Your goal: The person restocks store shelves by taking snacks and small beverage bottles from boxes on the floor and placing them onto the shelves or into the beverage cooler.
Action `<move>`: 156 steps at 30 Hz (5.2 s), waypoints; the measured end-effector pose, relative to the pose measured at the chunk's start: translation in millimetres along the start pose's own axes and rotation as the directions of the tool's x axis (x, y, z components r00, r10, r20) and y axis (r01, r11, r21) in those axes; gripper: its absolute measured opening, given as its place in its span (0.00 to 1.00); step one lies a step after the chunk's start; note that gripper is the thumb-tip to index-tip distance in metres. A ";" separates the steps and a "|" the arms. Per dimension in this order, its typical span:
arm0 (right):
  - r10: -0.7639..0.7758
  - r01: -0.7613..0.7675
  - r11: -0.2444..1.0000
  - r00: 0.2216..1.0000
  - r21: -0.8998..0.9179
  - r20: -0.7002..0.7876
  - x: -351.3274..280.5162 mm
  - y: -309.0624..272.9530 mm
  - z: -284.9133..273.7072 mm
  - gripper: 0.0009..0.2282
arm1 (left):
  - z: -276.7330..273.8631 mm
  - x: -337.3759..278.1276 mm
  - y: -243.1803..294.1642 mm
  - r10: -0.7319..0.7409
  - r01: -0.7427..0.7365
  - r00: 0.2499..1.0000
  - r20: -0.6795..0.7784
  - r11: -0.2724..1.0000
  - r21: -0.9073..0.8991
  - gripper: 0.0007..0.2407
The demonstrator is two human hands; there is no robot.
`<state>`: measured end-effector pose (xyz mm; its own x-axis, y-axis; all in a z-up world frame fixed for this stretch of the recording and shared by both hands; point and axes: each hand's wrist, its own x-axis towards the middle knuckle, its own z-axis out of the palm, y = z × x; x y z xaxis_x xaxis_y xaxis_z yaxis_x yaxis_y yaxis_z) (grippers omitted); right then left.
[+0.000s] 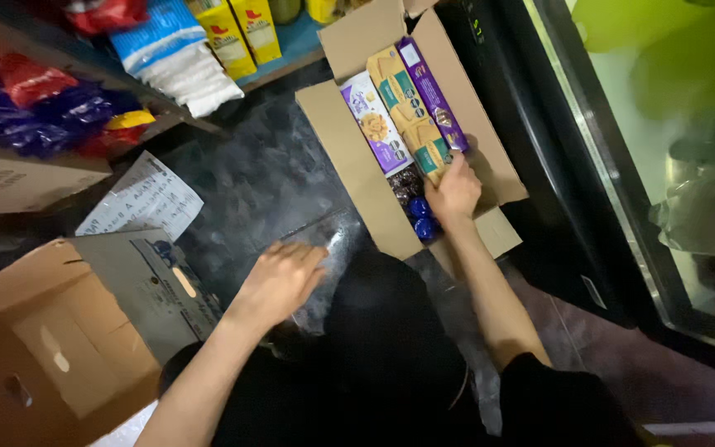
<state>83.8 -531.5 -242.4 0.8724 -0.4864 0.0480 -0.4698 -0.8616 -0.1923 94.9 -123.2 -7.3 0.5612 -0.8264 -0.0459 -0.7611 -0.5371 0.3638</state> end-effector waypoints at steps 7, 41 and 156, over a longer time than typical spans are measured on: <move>0.140 -0.174 0.947 0.980 0.271 0.138 -9.1 2.3 -79.7 0.37 | 29.0 8.9 -23.6 -0.018 0.018 0.999 0.029 1.000 0.005 0.08; -0.556 0.631 0.347 0.735 0.694 -0.389 209.1 -301.2 -422.3 0.28 | 24.1 6.5 -76.9 -0.005 0.029 0.944 0.330 0.997 -0.068 0.14; -0.413 0.431 0.901 0.824 -0.043 -0.389 338.8 -360.0 -385.9 0.31 | 39.5 14.7 -102.0 -0.086 0.150 0.922 0.378 0.978 -0.144 0.14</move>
<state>496.5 -442.2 221.3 0.8599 -0.1016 0.5002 -0.0531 -0.9925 -0.1102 167.9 -87.2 -81.9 0.4598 -0.7798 -0.4248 -0.6137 -0.6248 0.4827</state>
